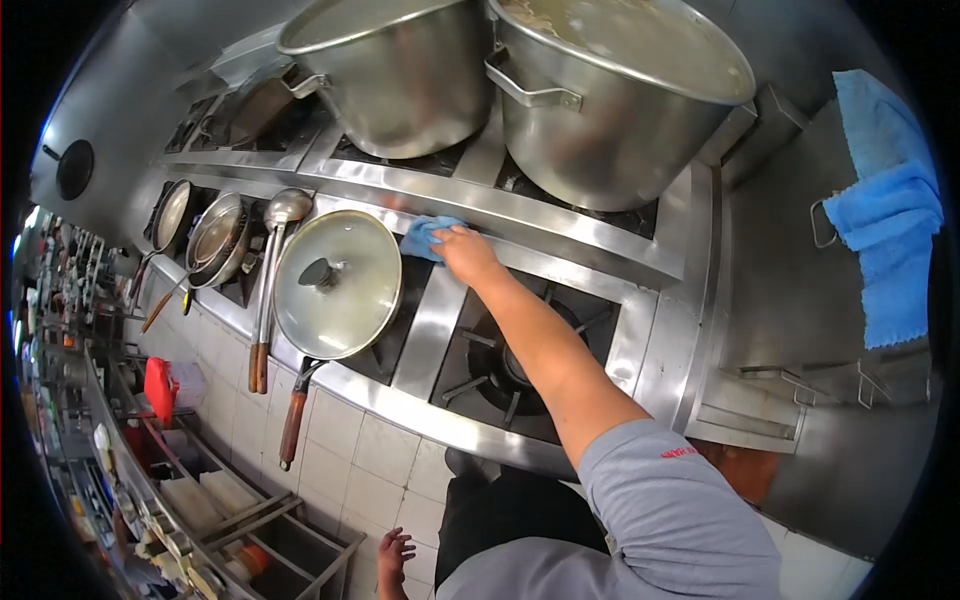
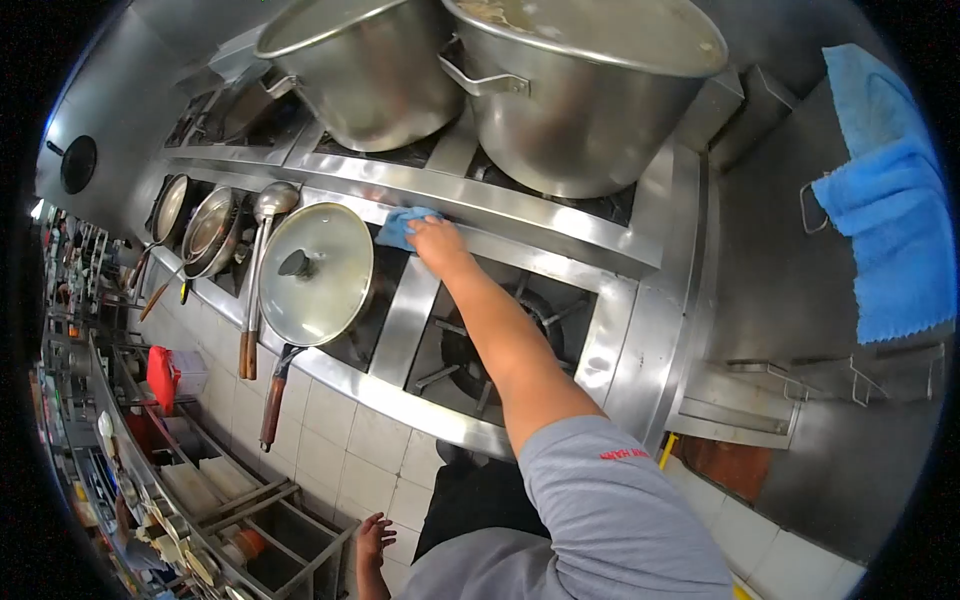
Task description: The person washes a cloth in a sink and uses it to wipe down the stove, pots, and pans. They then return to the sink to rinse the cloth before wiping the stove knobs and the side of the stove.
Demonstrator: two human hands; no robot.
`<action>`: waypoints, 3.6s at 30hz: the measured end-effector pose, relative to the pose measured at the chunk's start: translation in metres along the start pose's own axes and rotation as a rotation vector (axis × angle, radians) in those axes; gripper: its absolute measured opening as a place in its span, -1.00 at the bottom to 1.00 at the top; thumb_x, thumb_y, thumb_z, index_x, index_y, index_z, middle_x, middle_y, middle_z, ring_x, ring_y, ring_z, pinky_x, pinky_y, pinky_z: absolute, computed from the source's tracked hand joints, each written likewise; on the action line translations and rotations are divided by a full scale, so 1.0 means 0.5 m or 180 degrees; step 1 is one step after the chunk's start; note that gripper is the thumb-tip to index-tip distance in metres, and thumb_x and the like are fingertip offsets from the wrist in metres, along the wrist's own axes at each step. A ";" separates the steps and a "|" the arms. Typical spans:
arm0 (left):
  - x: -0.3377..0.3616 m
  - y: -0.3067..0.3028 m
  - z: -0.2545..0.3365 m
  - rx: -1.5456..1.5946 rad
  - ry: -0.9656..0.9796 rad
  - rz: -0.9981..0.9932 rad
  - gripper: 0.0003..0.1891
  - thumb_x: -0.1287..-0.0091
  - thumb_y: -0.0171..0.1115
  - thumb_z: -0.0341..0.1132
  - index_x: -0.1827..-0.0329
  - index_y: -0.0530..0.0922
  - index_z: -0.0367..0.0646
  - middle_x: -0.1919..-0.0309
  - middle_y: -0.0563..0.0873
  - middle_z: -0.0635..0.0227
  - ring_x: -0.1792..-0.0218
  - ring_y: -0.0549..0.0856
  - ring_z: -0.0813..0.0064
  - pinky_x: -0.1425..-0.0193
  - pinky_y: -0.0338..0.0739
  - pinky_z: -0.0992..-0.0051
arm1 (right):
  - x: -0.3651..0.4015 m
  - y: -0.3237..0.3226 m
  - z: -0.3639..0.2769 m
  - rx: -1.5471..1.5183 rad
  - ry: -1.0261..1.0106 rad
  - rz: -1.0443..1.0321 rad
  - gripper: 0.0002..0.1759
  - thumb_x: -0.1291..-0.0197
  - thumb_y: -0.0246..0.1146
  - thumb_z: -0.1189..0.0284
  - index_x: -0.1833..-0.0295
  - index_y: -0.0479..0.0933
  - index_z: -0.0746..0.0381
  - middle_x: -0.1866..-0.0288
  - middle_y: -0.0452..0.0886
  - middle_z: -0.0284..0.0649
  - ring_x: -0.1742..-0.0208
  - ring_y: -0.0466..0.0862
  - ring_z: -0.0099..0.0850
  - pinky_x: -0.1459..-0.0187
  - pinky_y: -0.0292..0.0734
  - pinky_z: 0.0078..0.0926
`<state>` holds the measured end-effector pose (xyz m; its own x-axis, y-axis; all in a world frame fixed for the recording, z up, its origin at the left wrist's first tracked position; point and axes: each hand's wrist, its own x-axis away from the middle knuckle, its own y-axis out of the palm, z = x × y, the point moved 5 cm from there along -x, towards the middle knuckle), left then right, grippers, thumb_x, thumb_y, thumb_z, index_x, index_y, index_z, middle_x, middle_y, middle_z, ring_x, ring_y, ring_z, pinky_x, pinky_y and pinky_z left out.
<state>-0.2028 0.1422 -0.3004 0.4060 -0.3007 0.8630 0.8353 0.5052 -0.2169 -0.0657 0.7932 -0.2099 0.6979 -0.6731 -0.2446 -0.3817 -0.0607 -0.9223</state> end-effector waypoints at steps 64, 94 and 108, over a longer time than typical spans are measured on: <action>-0.052 -0.164 -0.038 -0.1078 -0.0919 0.0081 -0.64 -0.38 -0.07 -0.25 -0.18 0.39 -0.18 0.35 0.63 0.18 0.48 0.61 0.37 0.50 0.52 0.41 | 0.564 -0.324 0.660 0.0341 0.3302 -0.0918 -0.39 -0.16 0.14 0.32 -0.37 0.27 0.11 -0.51 -0.01 -0.03 -0.45 0.13 -0.05 -0.39 0.13 -0.27; -0.367 -0.380 0.096 -0.2299 0.0040 -0.1201 -0.61 -0.30 -0.11 -0.31 -0.20 0.39 -0.06 0.24 0.63 0.17 0.55 0.61 0.33 0.56 0.55 0.37 | 1.413 -0.227 -0.583 -0.1097 0.5258 0.1628 -0.64 0.16 0.29 0.45 0.12 0.60 0.19 0.19 0.62 -0.01 0.08 0.59 -0.08 0.03 0.50 -0.29; -0.308 -0.289 0.176 -0.1909 0.0615 -0.1149 -0.56 -0.27 -0.09 -0.31 -0.23 0.36 -0.14 0.21 0.60 0.23 0.39 0.63 0.36 0.47 0.53 0.44 | 1.062 -0.356 -0.332 -0.0637 0.3181 0.1648 -0.58 0.02 0.23 0.45 -0.05 0.53 0.21 -0.17 0.47 -0.05 -0.08 0.52 -0.20 -0.07 0.43 -0.33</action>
<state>-0.4187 0.1867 -0.3616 0.0784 -0.5304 0.8441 0.9667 -0.1665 -0.1944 0.2721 0.3242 -0.1259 -0.3314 -0.9313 -0.1514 -0.6352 0.3389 -0.6940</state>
